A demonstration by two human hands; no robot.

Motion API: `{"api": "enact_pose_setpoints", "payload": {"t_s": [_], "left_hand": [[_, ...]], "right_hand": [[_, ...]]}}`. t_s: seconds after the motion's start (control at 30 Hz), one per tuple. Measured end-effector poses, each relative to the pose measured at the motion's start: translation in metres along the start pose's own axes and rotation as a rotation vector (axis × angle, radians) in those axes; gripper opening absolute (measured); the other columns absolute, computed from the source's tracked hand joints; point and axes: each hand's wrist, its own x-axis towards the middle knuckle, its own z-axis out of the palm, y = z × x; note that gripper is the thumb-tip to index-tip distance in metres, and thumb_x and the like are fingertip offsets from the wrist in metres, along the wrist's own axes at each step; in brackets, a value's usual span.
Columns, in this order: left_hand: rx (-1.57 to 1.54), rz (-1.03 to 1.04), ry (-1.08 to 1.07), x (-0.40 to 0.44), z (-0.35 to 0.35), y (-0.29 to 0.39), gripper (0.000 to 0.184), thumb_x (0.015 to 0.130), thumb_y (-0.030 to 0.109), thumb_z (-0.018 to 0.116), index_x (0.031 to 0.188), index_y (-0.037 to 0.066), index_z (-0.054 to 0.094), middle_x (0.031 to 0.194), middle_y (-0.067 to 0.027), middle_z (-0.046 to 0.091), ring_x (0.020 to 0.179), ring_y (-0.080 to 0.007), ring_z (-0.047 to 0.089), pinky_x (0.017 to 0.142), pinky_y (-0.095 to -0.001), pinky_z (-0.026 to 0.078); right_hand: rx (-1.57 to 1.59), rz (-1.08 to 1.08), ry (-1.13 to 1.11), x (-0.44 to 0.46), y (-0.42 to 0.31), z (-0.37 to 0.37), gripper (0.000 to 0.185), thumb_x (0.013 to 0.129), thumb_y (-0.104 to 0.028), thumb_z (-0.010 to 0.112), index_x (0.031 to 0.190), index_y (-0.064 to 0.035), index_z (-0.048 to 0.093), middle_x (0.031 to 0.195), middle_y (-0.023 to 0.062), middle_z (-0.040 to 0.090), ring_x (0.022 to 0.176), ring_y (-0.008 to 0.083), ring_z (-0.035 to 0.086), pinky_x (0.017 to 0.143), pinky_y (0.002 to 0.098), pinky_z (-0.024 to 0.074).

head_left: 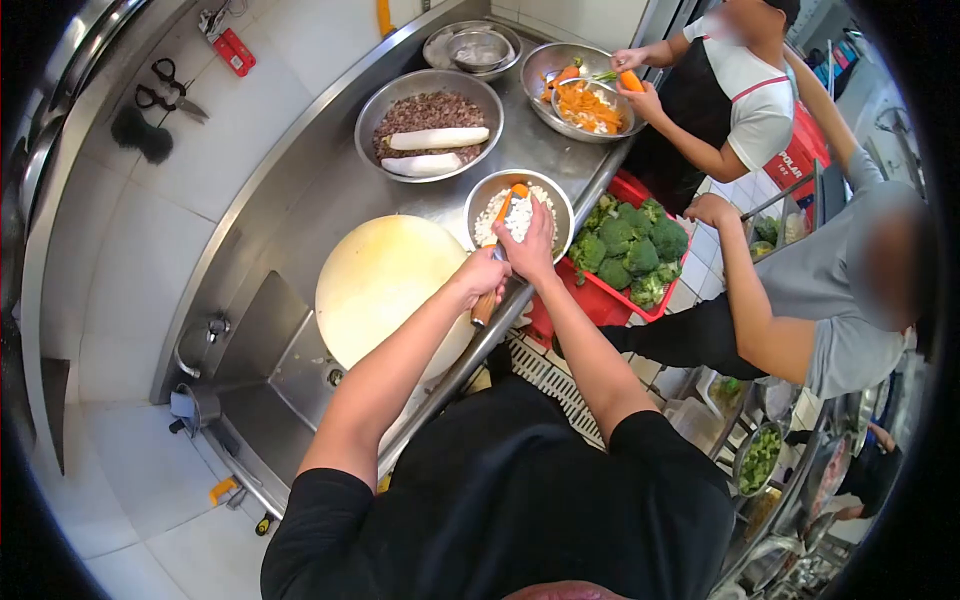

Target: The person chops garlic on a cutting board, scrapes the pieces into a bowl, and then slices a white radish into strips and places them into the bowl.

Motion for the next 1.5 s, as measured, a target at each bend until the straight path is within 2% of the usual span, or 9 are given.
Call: {"api": "enact_pose_setpoints", "payload": {"t_s": [0.27, 0.4, 0.5, 0.6, 0.7, 0.9, 1.1, 1.37, 1.5], "left_hand": [[0.087, -0.054, -0.062, -0.017, -0.018, 0.013, 0.012, 0.093, 0.000, 0.057, 0.102, 0.002, 0.050, 0.070, -0.0041, 0.052, 0.049, -0.0128, 0.051, 0.042, -0.0317, 0.047], [0.030, -0.074, -0.044, -0.094, -0.054, 0.009, 0.021, 0.097, 0.003, 0.056, 0.117, 0.003, 0.051, 0.071, -0.0008, 0.050, 0.050, -0.0100, 0.049, 0.044, -0.0288, 0.044], [-0.100, -0.061, 0.048, -0.150, -0.089, -0.022, 0.031, 0.098, 0.005, 0.057, 0.128, 0.006, 0.050, 0.070, 0.0005, 0.050, 0.050, -0.0097, 0.047, 0.045, -0.0284, 0.044], [-0.194, -0.027, 0.232, -0.197, -0.114, -0.070, 0.031, 0.098, 0.006, 0.060, 0.128, 0.008, 0.050, 0.070, 0.0007, 0.049, 0.049, -0.0100, 0.047, 0.044, -0.0289, 0.044], [-0.346, -0.021, 0.382, -0.226, -0.127, -0.126, 0.030, 0.099, 0.007, 0.061, 0.127, 0.009, 0.051, 0.069, 0.0007, 0.050, 0.049, -0.0102, 0.047, 0.043, -0.0292, 0.044], [-0.506, -0.011, 0.454, -0.244, -0.128, -0.200, 0.031, 0.099, 0.008, 0.064, 0.127, 0.012, 0.051, 0.070, 0.0000, 0.052, 0.048, -0.0099, 0.048, 0.042, -0.0293, 0.044], [-0.553, 0.000, 0.444, -0.245, -0.122, -0.209, 0.032, 0.099, 0.010, 0.065, 0.128, 0.011, 0.051, 0.070, -0.0002, 0.052, 0.048, -0.0106, 0.048, 0.042, -0.0293, 0.043], [-0.575, 0.037, 0.431, -0.251, -0.125, -0.219, 0.029, 0.099, 0.008, 0.063, 0.126, 0.010, 0.051, 0.070, -0.0007, 0.052, 0.049, -0.0109, 0.048, 0.043, -0.0294, 0.043], [-0.530, 0.026, 0.418, -0.253, -0.129, -0.222, 0.027, 0.100, 0.008, 0.062, 0.122, 0.011, 0.048, 0.069, -0.0003, 0.051, 0.049, -0.0109, 0.048, 0.043, -0.0297, 0.043]], "right_hand": [[-0.091, 0.040, 0.104, 0.051, 0.040, 0.016, 0.069, 0.091, -0.044, 0.072, 0.137, 0.0034, 0.054, 0.133, 0.0252, 0.057, 0.128, 0.0432, 0.051, 0.110, 0.0523, 0.0393], [-0.102, 0.003, 0.115, 0.065, 0.041, 0.010, 0.056, 0.092, -0.037, 0.070, 0.131, 0.0011, 0.059, 0.131, 0.0242, 0.058, 0.126, 0.0419, 0.052, 0.109, 0.0511, 0.0403], [-0.125, -0.040, -0.004, 0.068, 0.016, -0.029, 0.053, 0.088, -0.037, 0.075, 0.124, -0.0012, 0.063, 0.125, 0.0221, 0.063, 0.126, 0.0407, 0.053, 0.107, 0.0504, 0.0414], [-0.294, 0.123, -0.629, 0.065, -0.003, -0.083, 0.055, 0.079, -0.040, 0.083, 0.117, -0.0044, 0.066, 0.117, 0.0178, 0.069, 0.124, 0.0390, 0.054, 0.105, 0.0499, 0.0421], [-0.578, 0.006, -0.691, 0.043, 0.002, -0.093, 0.061, 0.070, -0.043, 0.088, 0.114, -0.0064, 0.068, 0.110, 0.0145, 0.072, 0.123, 0.0372, 0.055, 0.103, 0.0487, 0.0412], [-0.510, -0.080, -0.676, 0.041, 0.014, -0.084, 0.064, 0.071, -0.047, 0.089, 0.115, -0.0077, 0.066, 0.108, 0.0104, 0.073, 0.116, 0.0324, 0.058, 0.104, 0.0438, 0.0379], [-0.555, -0.060, -0.737, 0.043, 0.029, -0.081, 0.064, 0.078, -0.042, 0.083, 0.125, -0.0057, 0.059, 0.117, 0.0181, 0.069, 0.122, 0.0368, 0.057, 0.104, 0.0492, 0.0358], [-0.444, 0.065, -0.707, 0.031, 0.035, -0.075, 0.069, 0.078, -0.037, 0.082, 0.132, -0.0044, 0.054, 0.119, 0.0144, 0.070, 0.125, 0.0330, 0.057, 0.105, 0.0503, 0.0354], [-0.436, 0.242, -0.707, 0.033, -0.013, -0.091, 0.069, 0.081, -0.038, 0.081, 0.136, -0.0080, 0.052, 0.127, 0.0102, 0.069, 0.123, 0.0283, 0.058, 0.101, 0.0479, 0.0380]]}}
